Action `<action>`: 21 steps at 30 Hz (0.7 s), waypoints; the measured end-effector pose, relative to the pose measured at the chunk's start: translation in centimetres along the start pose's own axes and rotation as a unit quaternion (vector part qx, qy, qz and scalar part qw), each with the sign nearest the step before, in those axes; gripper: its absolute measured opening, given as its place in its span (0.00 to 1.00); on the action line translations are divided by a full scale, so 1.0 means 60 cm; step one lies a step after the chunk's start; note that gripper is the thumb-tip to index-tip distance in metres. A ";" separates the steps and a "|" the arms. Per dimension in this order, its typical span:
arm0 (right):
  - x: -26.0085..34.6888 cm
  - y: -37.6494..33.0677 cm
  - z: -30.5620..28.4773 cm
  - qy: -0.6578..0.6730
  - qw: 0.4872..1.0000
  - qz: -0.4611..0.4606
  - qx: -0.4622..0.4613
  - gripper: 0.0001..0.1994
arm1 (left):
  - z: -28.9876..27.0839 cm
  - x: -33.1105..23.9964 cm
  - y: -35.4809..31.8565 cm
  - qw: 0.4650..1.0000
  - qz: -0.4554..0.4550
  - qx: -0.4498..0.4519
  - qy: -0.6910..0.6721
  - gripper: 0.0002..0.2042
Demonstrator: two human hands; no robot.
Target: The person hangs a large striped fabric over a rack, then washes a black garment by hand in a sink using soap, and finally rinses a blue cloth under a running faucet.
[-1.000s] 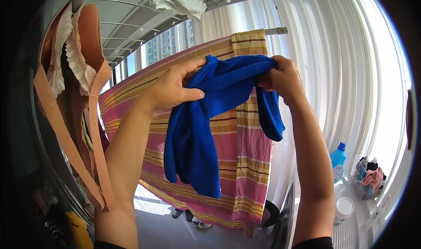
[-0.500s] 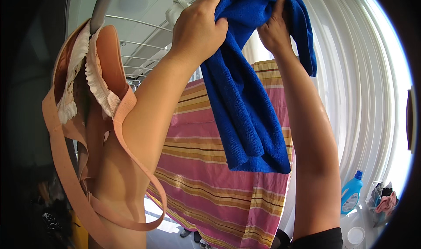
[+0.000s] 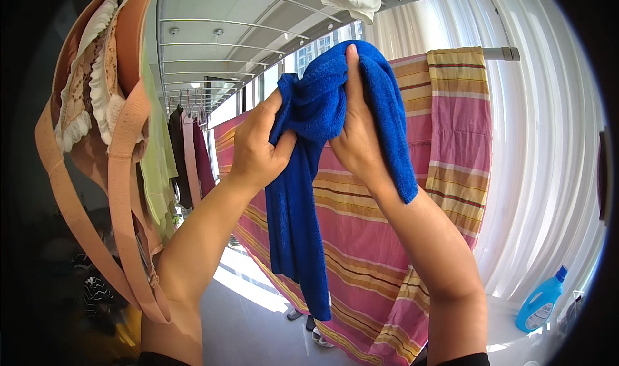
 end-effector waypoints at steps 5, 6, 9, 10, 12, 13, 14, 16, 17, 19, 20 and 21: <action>-0.049 -0.041 0.120 0.007 0.999 0.031 -0.016 0.36 | -0.006 0.116 -0.053 0.993 -0.063 0.006 0.102 0.29; -0.067 -0.049 0.157 0.010 0.998 0.056 -0.020 0.37 | -0.007 0.145 -0.058 0.991 -0.087 0.001 0.100 0.29; -0.089 -0.062 0.254 0.072 0.990 0.120 -0.030 0.37 | -0.037 0.220 -0.068 0.983 -0.112 0.008 0.143 0.29; -0.100 -0.085 0.291 0.042 0.990 0.134 -0.022 0.38 | -0.035 0.248 -0.097 0.980 -0.116 0.009 0.164 0.30; -0.113 -0.121 0.352 0.033 0.989 0.142 -0.006 0.38 | -0.036 0.299 -0.142 0.979 -0.155 -0.018 0.129 0.29; -0.114 -0.118 0.379 0.039 0.989 0.142 -0.006 0.38 | -0.048 0.331 -0.150 0.974 -0.186 -0.013 0.126 0.29; -0.115 -0.121 0.403 0.079 0.991 0.094 -0.046 0.39 | -0.055 0.355 -0.151 0.978 -0.154 -0.009 0.138 0.29; -0.141 -0.121 0.440 0.060 0.992 0.101 -0.054 0.38 | -0.056 0.381 -0.146 0.985 -0.098 -0.011 0.138 0.29; -0.144 -0.118 0.462 0.073 0.991 0.093 -0.055 0.38 | -0.062 0.388 -0.144 0.987 -0.072 -0.013 0.142 0.29; -0.165 -0.095 0.501 0.087 0.991 0.080 -0.065 0.39 | -0.065 0.417 -0.135 0.984 -0.058 -0.006 0.165 0.29; -0.176 -0.076 0.516 0.096 0.990 0.071 -0.074 0.39 | -0.068 0.433 -0.125 0.980 -0.021 -0.008 0.196 0.29; -0.189 -0.043 0.527 0.118 0.986 0.046 -0.109 0.37 | -0.068 0.445 -0.116 0.974 0.016 -0.008 0.226 0.29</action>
Point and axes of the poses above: each hand's wrist, its own y-axis towards the middle knuckle, its own z-axis out of the palm, x = y × z, the point moved 9 cm from there along y, towards the middle knuckle, and after that the axes turned 3 degrees about z, right-handed, at the moved point
